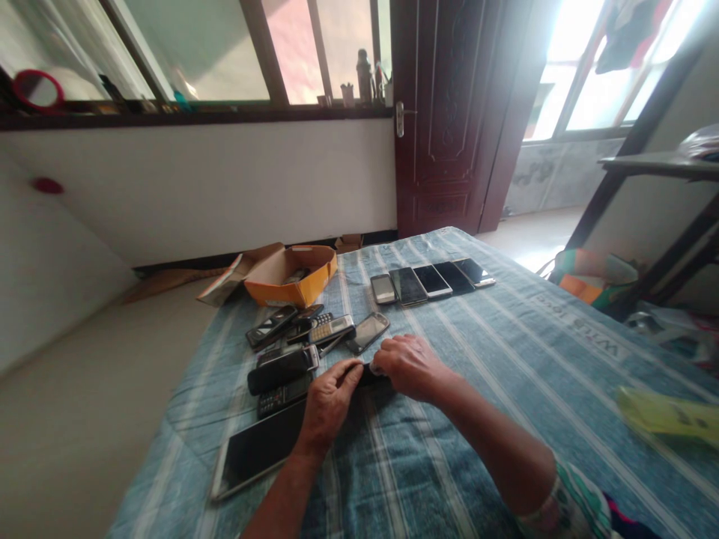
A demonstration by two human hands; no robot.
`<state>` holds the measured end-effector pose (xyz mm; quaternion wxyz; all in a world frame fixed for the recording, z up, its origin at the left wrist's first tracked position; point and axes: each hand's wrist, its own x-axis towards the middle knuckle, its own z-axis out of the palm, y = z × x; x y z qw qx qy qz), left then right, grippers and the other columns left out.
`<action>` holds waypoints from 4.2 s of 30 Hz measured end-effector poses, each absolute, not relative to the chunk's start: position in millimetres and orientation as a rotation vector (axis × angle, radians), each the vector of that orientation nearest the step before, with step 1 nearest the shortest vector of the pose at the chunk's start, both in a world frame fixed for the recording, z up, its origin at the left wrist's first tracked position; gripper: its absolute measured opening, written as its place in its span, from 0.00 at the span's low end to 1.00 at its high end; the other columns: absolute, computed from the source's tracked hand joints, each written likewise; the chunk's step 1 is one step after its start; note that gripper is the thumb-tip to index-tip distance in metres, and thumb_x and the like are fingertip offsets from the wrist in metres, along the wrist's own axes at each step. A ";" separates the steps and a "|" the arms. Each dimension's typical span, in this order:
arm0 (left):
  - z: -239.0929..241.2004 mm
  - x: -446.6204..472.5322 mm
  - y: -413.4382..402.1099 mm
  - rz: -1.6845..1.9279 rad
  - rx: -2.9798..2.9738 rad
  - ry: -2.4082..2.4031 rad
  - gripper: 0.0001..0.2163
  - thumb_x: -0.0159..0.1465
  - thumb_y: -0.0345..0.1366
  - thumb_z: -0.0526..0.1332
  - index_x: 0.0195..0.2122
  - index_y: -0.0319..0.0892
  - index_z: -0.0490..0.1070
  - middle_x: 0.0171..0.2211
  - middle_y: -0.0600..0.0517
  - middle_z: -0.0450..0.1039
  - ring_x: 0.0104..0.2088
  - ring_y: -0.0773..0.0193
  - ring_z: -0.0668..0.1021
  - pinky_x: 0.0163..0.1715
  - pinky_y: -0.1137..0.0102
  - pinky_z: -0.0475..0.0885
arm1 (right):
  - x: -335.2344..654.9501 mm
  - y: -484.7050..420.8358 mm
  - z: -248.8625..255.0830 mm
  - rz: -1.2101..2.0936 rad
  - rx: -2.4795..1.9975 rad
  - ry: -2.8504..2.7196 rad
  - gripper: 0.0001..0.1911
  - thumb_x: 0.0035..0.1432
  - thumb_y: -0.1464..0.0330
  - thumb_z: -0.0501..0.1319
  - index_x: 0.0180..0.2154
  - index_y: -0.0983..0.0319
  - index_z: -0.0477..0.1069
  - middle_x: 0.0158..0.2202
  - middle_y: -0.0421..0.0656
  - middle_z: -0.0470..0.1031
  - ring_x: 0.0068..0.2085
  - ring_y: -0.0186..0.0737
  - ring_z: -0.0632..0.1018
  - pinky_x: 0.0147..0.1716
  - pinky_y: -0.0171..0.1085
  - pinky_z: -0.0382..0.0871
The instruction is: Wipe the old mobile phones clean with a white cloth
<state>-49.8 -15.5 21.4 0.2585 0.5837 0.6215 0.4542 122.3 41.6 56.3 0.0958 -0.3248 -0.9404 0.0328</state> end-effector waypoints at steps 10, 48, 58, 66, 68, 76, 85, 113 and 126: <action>22.2 -53.0 -13.6 1.229 1.585 1.682 0.12 0.56 0.44 0.61 0.32 0.41 0.78 0.31 0.51 0.79 0.35 0.58 0.78 0.38 0.69 0.71 | 156.8 51.8 48.1 0.285 -1.004 -2.605 0.09 0.58 0.73 0.55 0.28 0.62 0.71 0.28 0.40 0.71 0.27 0.33 0.68 0.25 0.34 0.48; 14.7 -52.6 -7.3 1.285 1.541 1.609 0.14 0.55 0.46 0.62 0.31 0.40 0.77 0.29 0.52 0.77 0.33 0.60 0.77 0.37 0.71 0.69 | 182.2 68.6 25.6 0.928 -0.945 -2.199 0.09 0.52 0.70 0.58 0.21 0.64 0.67 0.20 0.34 0.62 0.24 0.28 0.63 0.26 0.30 0.53; 13.6 -50.1 -6.0 1.336 1.496 1.611 0.14 0.54 0.46 0.62 0.30 0.40 0.77 0.28 0.52 0.77 0.31 0.61 0.76 0.35 0.71 0.69 | 184.7 63.8 8.1 1.020 -1.041 -1.983 0.13 0.54 0.63 0.57 0.24 0.65 0.70 0.18 0.34 0.61 0.22 0.28 0.62 0.23 0.30 0.53; 11.2 -49.0 -8.9 1.335 1.554 1.602 0.13 0.56 0.45 0.61 0.31 0.39 0.77 0.28 0.52 0.77 0.32 0.61 0.76 0.36 0.72 0.69 | 153.4 54.1 31.4 0.599 -0.923 -2.191 0.10 0.57 0.70 0.58 0.24 0.64 0.70 0.24 0.37 0.66 0.28 0.31 0.67 0.30 0.31 0.57; 10.6 -49.0 -9.5 1.328 1.573 1.613 0.13 0.57 0.45 0.61 0.31 0.39 0.77 0.28 0.52 0.77 0.32 0.61 0.76 0.36 0.72 0.69 | 154.3 54.7 30.3 0.552 -0.901 -2.271 0.09 0.58 0.70 0.58 0.26 0.64 0.71 0.26 0.38 0.67 0.29 0.31 0.69 0.31 0.31 0.58; 8.2 -47.7 -11.5 1.331 1.608 1.630 0.13 0.57 0.44 0.60 0.31 0.39 0.76 0.29 0.52 0.76 0.33 0.61 0.76 0.36 0.71 0.69 | 172.0 59.7 14.6 0.627 -0.866 -2.236 0.07 0.58 0.70 0.58 0.36 0.62 0.75 0.29 0.39 0.71 0.31 0.33 0.71 0.32 0.31 0.61; 8.9 -44.9 -12.6 1.367 1.632 1.628 0.12 0.58 0.44 0.60 0.31 0.39 0.76 0.29 0.52 0.77 0.32 0.61 0.77 0.36 0.71 0.71 | 184.7 62.7 16.1 0.789 -0.913 -2.178 0.08 0.54 0.70 0.58 0.35 0.63 0.75 0.28 0.38 0.72 0.30 0.32 0.71 0.31 0.30 0.60; 8.5 -38.2 -17.4 1.345 1.679 1.598 0.09 0.58 0.40 0.61 0.30 0.39 0.76 0.27 0.54 0.76 0.29 0.66 0.76 0.32 0.75 0.71 | 187.1 73.8 45.5 0.784 -0.789 -2.524 0.06 0.54 0.71 0.60 0.32 0.64 0.75 0.28 0.38 0.72 0.28 0.30 0.70 0.29 0.30 0.58; 14.5 -32.6 -20.4 1.305 1.656 1.655 0.10 0.56 0.42 0.62 0.31 0.41 0.76 0.29 0.54 0.78 0.31 0.63 0.78 0.35 0.73 0.73 | 191.3 65.4 60.5 0.643 -0.851 -2.650 0.07 0.55 0.71 0.58 0.31 0.65 0.74 0.28 0.40 0.71 0.30 0.30 0.70 0.30 0.31 0.56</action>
